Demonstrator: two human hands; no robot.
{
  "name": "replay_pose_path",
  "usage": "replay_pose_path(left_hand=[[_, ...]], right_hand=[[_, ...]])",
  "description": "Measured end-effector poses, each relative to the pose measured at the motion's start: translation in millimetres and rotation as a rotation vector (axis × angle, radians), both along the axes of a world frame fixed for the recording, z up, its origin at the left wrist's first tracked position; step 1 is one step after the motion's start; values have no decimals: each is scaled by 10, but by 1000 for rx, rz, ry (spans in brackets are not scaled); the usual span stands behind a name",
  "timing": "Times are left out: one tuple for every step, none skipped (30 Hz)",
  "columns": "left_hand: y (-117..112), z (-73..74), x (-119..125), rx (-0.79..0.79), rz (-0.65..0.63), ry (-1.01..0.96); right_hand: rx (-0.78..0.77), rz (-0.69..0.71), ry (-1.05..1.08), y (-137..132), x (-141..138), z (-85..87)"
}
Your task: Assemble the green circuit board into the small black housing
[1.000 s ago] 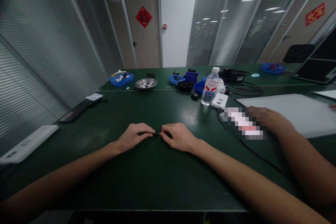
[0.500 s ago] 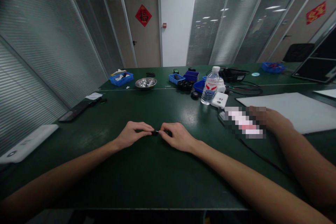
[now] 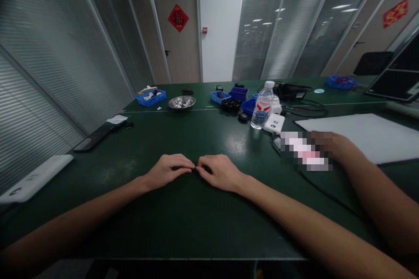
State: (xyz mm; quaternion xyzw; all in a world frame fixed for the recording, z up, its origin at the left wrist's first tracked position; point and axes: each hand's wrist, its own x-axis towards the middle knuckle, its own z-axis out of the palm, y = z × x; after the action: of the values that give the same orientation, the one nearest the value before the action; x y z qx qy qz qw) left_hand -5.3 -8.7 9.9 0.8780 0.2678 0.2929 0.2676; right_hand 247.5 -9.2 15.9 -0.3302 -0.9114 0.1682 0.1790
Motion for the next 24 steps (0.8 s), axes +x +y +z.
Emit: replay_pose_path(left_hand=[[3, 3, -1, -11, -2, -4], [6, 5, -1, -23, 1, -8], [11, 7, -1, -37, 8, -9], [16, 8, 0, -56, 19, -7], [21, 9, 1, -77, 30, -4], [27, 10, 4, -100, 40, 1], [32, 12, 6, -121, 46, 7], [38, 13, 8, -139, 46, 14], [43, 13, 10, -152, 42, 19], [49, 11, 11, -160, 39, 24], [55, 7, 11, -161, 40, 31], [61, 1, 10, -157, 44, 41], [67, -5, 8, -147, 52, 56], [74, -12, 6, -133, 59, 73], [79, -19, 4, -114, 64, 91], [83, -23, 2, -95, 65, 108], [85, -26, 1, -78, 62, 123], [86, -27, 1, -66, 57, 134], [84, -26, 1, -59, 56, 141], [81, -25, 1, -57, 60, 145], [76, -22, 2, -60, 68, 148], [71, -19, 2, -63, 78, 151], [66, -15, 2, -63, 86, 153], [61, -12, 2, -61, 91, 155]], right_hand=[[-7, -11, 22, -5, -7, -12], [-11, -20, 42, -10, -13, -23], [-11, -29, 60, -15, -18, -32], [-10, -36, 74, -17, -21, -39], [-8, -42, 86, -19, -24, -42], [-5, -46, 96, -18, -24, -43], [-1, -48, 100, -15, -22, -41], [6, -50, 99, -10, -19, -38], [17, -51, 92, -3, -13, -35], [31, -52, 80, 6, -6, -32], [47, -53, 61, 17, 3, -30], [63, -55, 40, 31, 15, -30], [79, -56, 17, 46, 28, -29], [95, -55, -8, 63, 43, -29], [110, -51, -34, 81, 58, -26], [127, -45, -63, 99, 75, -22], [147, -39, -93, 116, 91, -15], [168, -34, -120, 131, 106, -6], [187, -29, -143, 144, 121, 6], [204, -26, -161, 155, 134, 18], [216, -24, -176, 163, 146, 31], [225, -23, -186, 169, 156, 42], [232, -25, -195, 174, 164, 50], [238, -29, -203, 177, 170, 56]])
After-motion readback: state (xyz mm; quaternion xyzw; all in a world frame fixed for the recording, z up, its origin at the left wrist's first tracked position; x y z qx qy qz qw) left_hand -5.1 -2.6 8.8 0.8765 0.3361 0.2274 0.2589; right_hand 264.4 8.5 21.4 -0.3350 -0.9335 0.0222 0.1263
